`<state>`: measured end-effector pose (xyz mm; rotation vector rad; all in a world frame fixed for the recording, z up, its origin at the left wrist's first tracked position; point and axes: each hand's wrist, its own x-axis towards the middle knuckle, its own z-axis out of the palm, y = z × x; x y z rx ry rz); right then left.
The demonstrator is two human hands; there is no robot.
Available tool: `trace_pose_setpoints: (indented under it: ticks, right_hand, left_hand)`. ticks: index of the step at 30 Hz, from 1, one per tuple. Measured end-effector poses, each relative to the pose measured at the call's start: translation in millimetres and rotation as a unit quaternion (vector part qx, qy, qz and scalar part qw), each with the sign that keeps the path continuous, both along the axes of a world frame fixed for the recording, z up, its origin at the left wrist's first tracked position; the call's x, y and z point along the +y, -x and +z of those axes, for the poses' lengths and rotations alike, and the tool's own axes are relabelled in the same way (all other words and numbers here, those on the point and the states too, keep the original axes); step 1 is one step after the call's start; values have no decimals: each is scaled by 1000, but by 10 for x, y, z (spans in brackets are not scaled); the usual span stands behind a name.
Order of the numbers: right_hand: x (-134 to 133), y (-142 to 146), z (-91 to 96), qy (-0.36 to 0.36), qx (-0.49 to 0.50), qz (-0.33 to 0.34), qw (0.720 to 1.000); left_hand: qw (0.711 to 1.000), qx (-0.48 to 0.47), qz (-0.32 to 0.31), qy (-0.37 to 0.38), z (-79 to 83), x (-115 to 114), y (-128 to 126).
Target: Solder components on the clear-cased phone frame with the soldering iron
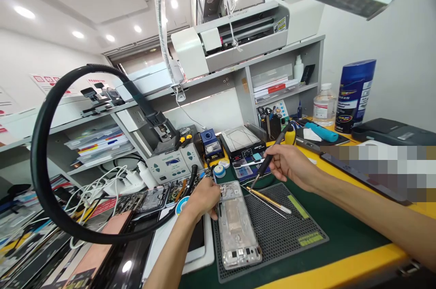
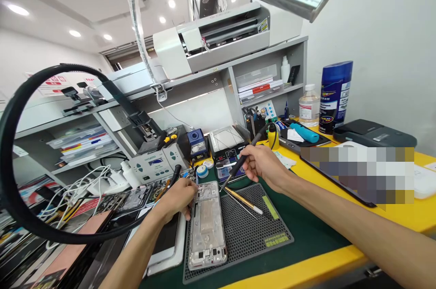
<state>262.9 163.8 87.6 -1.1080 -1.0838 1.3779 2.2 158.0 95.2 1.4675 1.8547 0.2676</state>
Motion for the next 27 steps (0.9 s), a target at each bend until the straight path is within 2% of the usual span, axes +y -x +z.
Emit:
trace_pose_setpoints:
  ticks: [7, 14, 20, 24, 27]
  right_hand:
    - [8, -28, -7, -6, 29, 23, 999]
    - [-9, -40, 12, -8, 51, 25, 998]
    - [-16, -57, 51, -3, 65, 13, 998]
    - [6, -62, 79, 2, 69, -7, 998]
    - [-10, -54, 124, 7, 69, -23, 997]
  left_hand:
    - [996, -86, 31, -4, -32, -51, 41]
    - [982, -188, 19, 17, 30, -169, 107]
    - [968, -245, 11, 53, -28, -210, 142]
    - [953, -299, 21, 46, -52, -245, 213]
    - [928, -370, 36, 21, -49, -362, 330]
